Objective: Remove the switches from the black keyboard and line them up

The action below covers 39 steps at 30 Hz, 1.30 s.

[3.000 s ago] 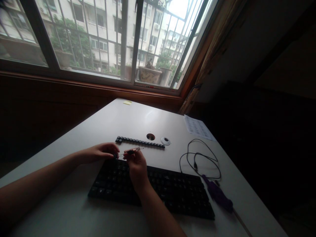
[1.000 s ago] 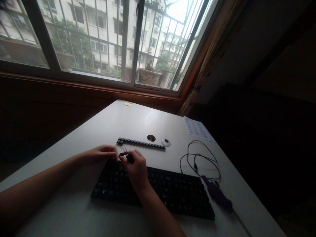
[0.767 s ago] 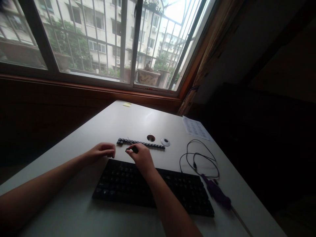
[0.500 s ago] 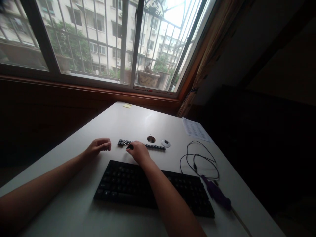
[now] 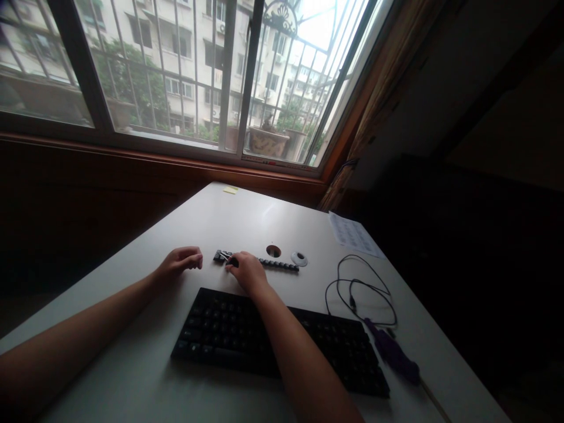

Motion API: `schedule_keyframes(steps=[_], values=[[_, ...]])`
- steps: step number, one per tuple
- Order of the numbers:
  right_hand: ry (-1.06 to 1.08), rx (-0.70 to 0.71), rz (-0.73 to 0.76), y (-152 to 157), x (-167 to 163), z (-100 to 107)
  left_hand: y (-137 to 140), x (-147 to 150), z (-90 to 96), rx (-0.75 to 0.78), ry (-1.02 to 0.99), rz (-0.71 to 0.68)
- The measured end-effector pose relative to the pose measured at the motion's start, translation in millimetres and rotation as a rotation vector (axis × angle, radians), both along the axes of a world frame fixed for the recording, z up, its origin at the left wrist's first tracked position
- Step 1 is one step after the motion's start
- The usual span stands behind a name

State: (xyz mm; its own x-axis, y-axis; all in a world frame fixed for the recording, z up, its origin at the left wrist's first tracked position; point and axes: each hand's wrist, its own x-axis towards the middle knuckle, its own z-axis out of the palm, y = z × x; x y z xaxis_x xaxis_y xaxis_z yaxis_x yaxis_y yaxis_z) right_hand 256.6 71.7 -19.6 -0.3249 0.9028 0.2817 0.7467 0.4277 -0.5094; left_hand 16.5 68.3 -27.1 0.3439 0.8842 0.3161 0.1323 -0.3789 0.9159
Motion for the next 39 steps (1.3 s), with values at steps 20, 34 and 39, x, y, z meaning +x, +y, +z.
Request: schedule_keyframes(steps=[20, 34, 39], values=[[-0.250, 0.057, 0.106, -18.5, 15.3, -6.4, 2.6, 2.6, -3.0, 0.053, 0.035, 0.084], [-0.238, 0.065, 0.096, -8.9, 8.7, -11.3, 3.6, 1.8, -4.8, 0.037, 0.030, 0.072], [-0.249, 0.070, 0.081, -9.7, 9.0, -9.9, 4.5, 1.4, -4.7, 0.035, 0.033, 0.064]])
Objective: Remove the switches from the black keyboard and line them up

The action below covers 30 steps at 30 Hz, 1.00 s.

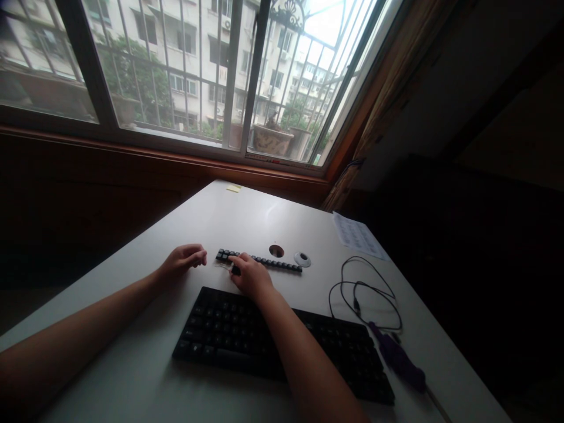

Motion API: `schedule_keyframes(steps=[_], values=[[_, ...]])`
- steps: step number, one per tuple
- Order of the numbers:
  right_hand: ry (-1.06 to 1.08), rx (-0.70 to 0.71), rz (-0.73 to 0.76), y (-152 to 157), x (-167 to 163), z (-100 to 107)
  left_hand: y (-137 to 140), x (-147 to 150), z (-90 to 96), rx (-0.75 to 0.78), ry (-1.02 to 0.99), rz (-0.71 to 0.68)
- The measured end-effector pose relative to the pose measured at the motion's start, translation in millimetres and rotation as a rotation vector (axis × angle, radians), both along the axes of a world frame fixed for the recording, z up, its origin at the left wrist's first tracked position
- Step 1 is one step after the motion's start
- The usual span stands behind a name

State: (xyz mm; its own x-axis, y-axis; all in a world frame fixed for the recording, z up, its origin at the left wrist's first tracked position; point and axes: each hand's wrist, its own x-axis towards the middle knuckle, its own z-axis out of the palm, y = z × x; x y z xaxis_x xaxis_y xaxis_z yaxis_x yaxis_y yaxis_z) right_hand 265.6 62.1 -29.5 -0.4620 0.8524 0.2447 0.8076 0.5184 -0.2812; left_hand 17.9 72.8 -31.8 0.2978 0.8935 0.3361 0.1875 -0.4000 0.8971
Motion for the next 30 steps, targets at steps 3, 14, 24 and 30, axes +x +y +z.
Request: schedule_keyframes(steps=[3, 14, 24, 30], values=[[0.001, -0.011, 0.005, -0.3, 0.3, 1.3, -0.7, -0.1, -0.1, -0.003, 0.000, -0.003], [0.047, -0.025, -0.013, -1.8, -0.6, 5.1, 0.0, -0.4, -1.6, -0.006, 0.008, 0.003], [0.460, 0.063, -0.075, -17.6, 15.5, 31.7, -1.5, 0.0, -0.7, 0.018, 0.030, 0.008], [0.671, -0.010, -0.101, -42.6, 19.2, 40.4, -6.9, 2.1, 5.3, 0.105, 0.136, -0.030]])
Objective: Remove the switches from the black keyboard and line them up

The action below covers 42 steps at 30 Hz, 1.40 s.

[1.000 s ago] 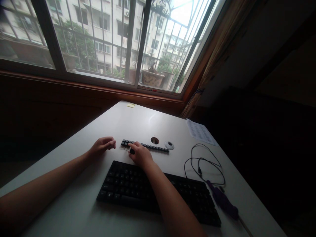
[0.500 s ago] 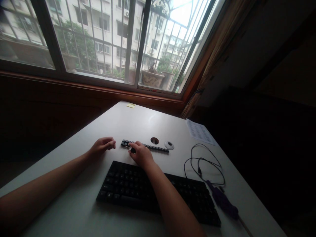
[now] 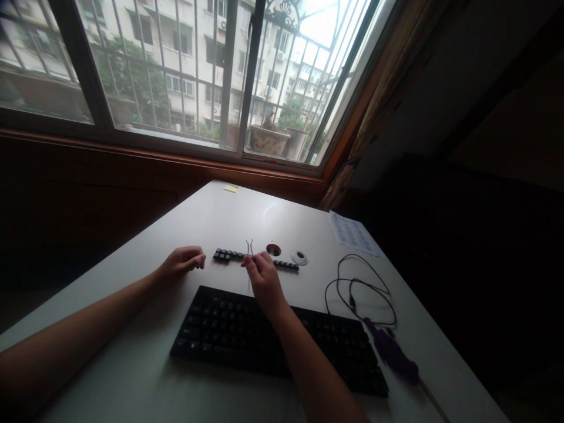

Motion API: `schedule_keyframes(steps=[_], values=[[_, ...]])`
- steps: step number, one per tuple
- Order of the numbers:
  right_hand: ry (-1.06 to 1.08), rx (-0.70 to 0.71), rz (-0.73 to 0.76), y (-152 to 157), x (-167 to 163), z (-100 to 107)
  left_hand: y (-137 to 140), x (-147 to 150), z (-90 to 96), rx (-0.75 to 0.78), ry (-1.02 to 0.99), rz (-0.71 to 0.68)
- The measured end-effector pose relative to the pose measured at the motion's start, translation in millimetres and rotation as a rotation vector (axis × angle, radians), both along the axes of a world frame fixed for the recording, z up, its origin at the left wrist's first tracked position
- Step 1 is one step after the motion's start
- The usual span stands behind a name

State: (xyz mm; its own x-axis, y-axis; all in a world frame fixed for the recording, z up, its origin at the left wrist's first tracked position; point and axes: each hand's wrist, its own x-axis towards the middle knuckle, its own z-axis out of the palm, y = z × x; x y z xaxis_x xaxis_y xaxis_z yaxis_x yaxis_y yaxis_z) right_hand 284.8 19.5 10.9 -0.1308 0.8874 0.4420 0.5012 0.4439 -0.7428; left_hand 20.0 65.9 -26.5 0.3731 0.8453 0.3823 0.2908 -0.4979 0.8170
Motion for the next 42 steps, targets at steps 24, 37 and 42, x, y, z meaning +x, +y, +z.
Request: schedule_keyframes(steps=[24, 37, 42], values=[[0.057, 0.064, 0.173, -46.0, -21.4, -17.7, -9.6, 7.7, 2.4, 0.098, 0.208, -0.362], [-0.202, 0.010, 0.118, -47.6, -24.9, -25.7, -17.2, 10.2, 15.9, 0.092, 0.286, -0.423], [-0.194, 0.020, 0.099, -48.3, -23.9, -28.6, -15.6, 10.8, 9.7, 0.068, 0.248, -0.418]])
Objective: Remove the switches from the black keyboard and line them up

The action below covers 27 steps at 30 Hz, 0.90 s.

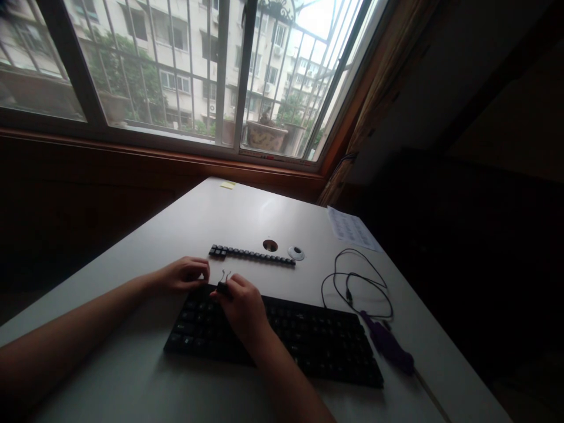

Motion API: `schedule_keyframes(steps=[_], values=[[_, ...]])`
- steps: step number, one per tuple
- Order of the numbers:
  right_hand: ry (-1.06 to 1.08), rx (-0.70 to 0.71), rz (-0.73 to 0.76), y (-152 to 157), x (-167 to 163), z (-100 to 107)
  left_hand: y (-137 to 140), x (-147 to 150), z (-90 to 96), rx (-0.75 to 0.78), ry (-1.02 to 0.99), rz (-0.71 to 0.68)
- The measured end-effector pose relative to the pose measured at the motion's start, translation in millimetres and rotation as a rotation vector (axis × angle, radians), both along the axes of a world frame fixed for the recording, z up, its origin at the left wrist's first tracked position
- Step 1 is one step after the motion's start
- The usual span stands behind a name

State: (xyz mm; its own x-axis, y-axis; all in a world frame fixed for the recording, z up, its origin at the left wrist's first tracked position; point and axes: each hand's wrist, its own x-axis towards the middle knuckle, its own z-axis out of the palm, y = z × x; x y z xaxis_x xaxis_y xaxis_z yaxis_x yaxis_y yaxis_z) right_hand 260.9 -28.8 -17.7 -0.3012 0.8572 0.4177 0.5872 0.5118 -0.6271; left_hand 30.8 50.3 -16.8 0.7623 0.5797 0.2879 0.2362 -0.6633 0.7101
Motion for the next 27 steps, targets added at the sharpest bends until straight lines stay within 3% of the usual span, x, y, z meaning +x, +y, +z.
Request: schedule_keyframes(steps=[8, 14, 23, 27], values=[[0.127, -0.014, 0.001, -0.7, 1.0, -2.7, 1.0, -0.5, -0.4, 0.033, 0.028, -0.022], [0.313, -0.029, -0.130, 3.4, 9.3, 3.6, -0.8, -0.8, 4.1, 0.013, 0.039, -0.034], [0.403, -0.071, -0.074, 7.3, 12.1, -0.3, -3.8, 5.0, 0.4, 0.085, -0.027, 0.074], [0.492, -0.089, -0.060, 7.6, 12.5, -1.7, -7.8, 11.7, 1.1, 0.050, -0.081, 0.083]])
